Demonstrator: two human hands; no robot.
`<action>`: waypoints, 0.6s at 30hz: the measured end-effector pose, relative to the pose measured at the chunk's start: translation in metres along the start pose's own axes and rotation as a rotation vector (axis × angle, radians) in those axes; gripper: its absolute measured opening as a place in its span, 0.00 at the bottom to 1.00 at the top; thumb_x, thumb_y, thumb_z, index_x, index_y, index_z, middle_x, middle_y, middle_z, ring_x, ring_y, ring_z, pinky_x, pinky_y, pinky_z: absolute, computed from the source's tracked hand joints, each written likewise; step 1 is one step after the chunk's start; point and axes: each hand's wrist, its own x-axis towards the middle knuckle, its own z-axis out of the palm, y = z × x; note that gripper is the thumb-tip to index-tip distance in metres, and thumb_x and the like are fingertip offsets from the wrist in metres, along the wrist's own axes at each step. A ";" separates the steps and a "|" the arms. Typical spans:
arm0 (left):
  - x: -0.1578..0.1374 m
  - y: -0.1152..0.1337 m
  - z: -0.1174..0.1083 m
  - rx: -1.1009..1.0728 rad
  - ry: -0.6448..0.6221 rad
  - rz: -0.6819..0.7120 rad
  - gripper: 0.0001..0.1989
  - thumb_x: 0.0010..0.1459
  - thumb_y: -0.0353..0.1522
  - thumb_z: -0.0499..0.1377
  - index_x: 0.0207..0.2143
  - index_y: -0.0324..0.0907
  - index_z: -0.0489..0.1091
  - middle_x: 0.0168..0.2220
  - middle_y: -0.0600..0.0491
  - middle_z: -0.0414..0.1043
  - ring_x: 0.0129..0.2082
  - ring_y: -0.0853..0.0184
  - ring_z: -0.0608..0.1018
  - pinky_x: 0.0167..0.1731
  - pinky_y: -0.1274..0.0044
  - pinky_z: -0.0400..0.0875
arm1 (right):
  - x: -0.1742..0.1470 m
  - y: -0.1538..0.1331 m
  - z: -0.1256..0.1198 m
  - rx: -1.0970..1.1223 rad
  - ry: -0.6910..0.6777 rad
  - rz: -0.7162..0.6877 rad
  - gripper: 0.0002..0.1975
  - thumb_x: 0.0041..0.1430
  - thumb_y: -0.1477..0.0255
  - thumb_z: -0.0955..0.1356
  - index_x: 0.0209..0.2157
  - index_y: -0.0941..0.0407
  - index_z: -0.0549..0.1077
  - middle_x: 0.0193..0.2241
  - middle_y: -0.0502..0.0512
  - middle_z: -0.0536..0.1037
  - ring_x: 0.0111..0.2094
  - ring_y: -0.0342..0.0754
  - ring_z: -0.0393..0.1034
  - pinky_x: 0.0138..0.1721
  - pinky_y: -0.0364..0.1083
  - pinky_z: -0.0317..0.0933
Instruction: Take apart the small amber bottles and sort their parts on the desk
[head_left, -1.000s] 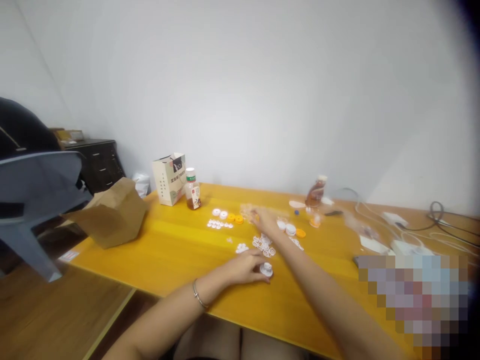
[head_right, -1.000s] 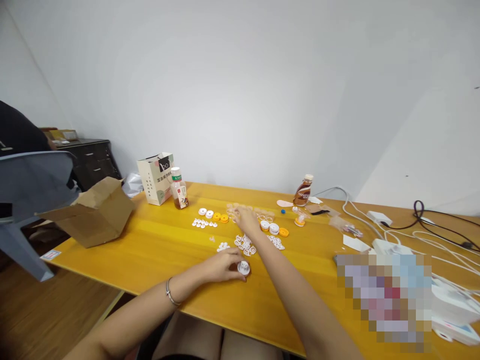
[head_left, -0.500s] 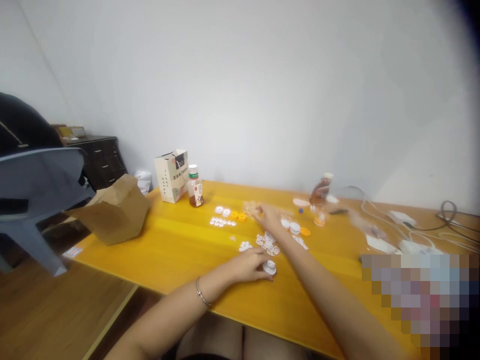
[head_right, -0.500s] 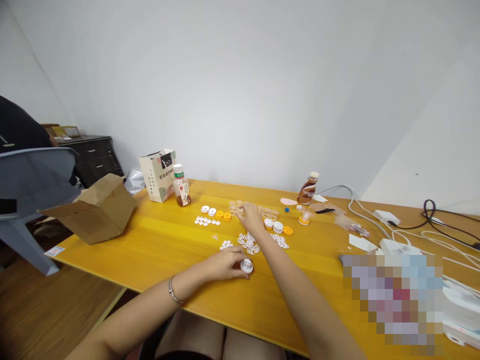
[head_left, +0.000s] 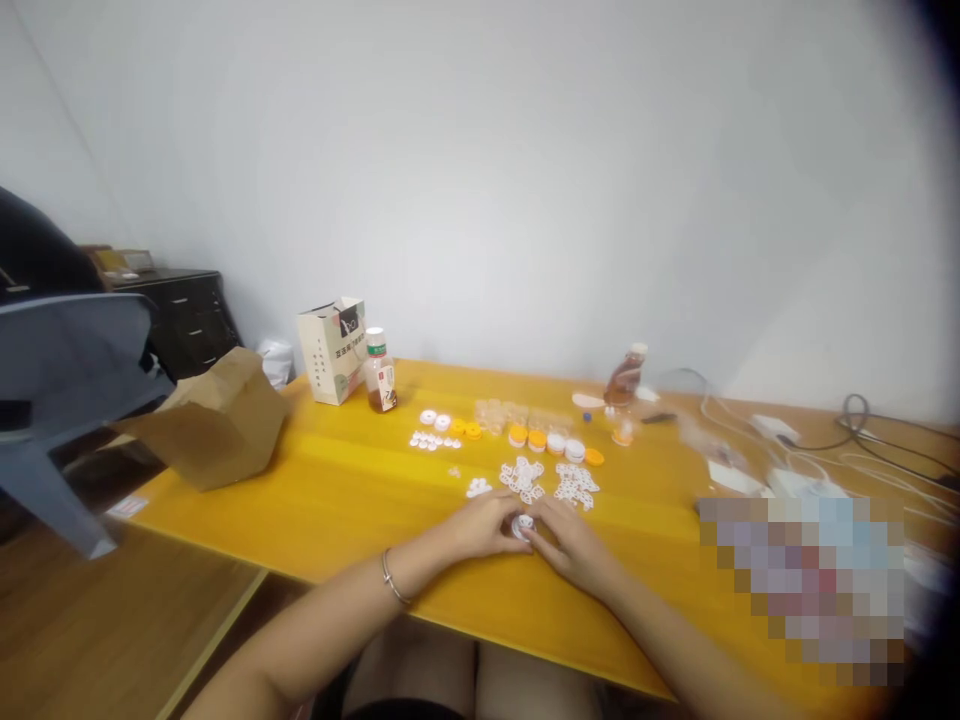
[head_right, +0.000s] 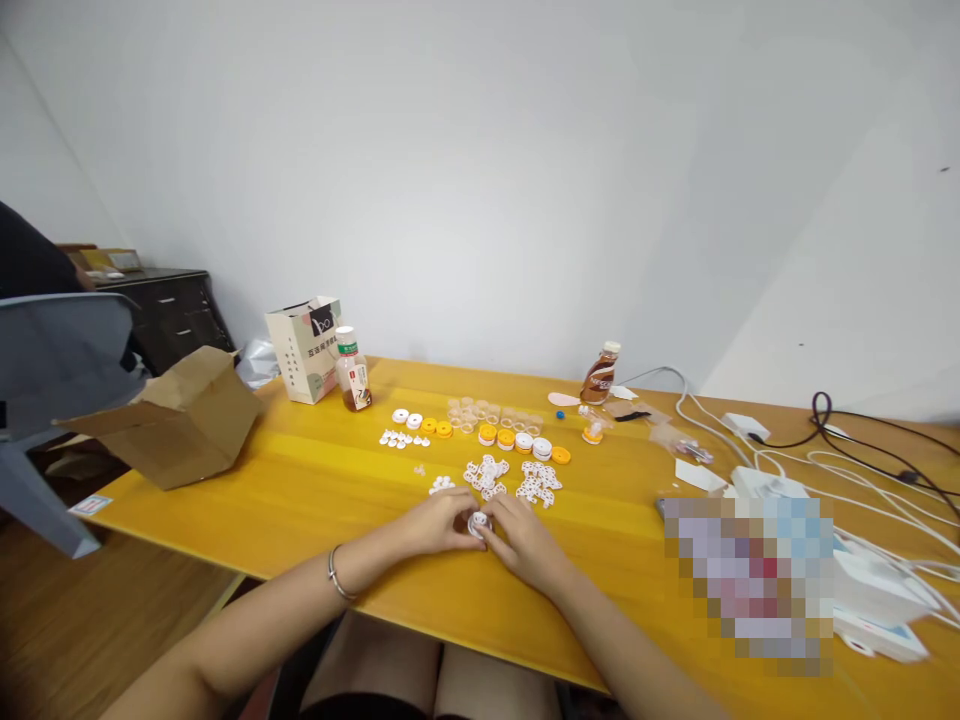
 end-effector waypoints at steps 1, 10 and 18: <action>0.000 0.000 0.000 -0.001 0.000 0.004 0.14 0.48 0.38 0.61 0.34 0.39 0.65 0.32 0.53 0.67 0.33 0.68 0.69 0.31 0.81 0.61 | 0.001 0.000 0.001 -0.012 -0.003 -0.002 0.08 0.60 0.69 0.58 0.35 0.54 0.66 0.31 0.54 0.70 0.35 0.48 0.63 0.38 0.48 0.59; 0.000 0.003 0.005 0.067 0.015 0.002 0.10 0.48 0.36 0.59 0.27 0.38 0.63 0.26 0.55 0.64 0.28 0.71 0.67 0.27 0.82 0.59 | 0.002 0.001 0.009 -0.194 0.023 -0.036 0.09 0.60 0.70 0.56 0.27 0.55 0.61 0.27 0.53 0.67 0.29 0.47 0.62 0.32 0.46 0.59; 0.001 0.001 0.007 0.082 -0.007 -0.042 0.11 0.46 0.36 0.61 0.29 0.38 0.64 0.30 0.52 0.65 0.31 0.68 0.69 0.29 0.80 0.61 | 0.004 0.002 0.013 -0.140 0.092 0.031 0.09 0.58 0.68 0.58 0.26 0.55 0.62 0.24 0.52 0.67 0.26 0.46 0.60 0.29 0.45 0.57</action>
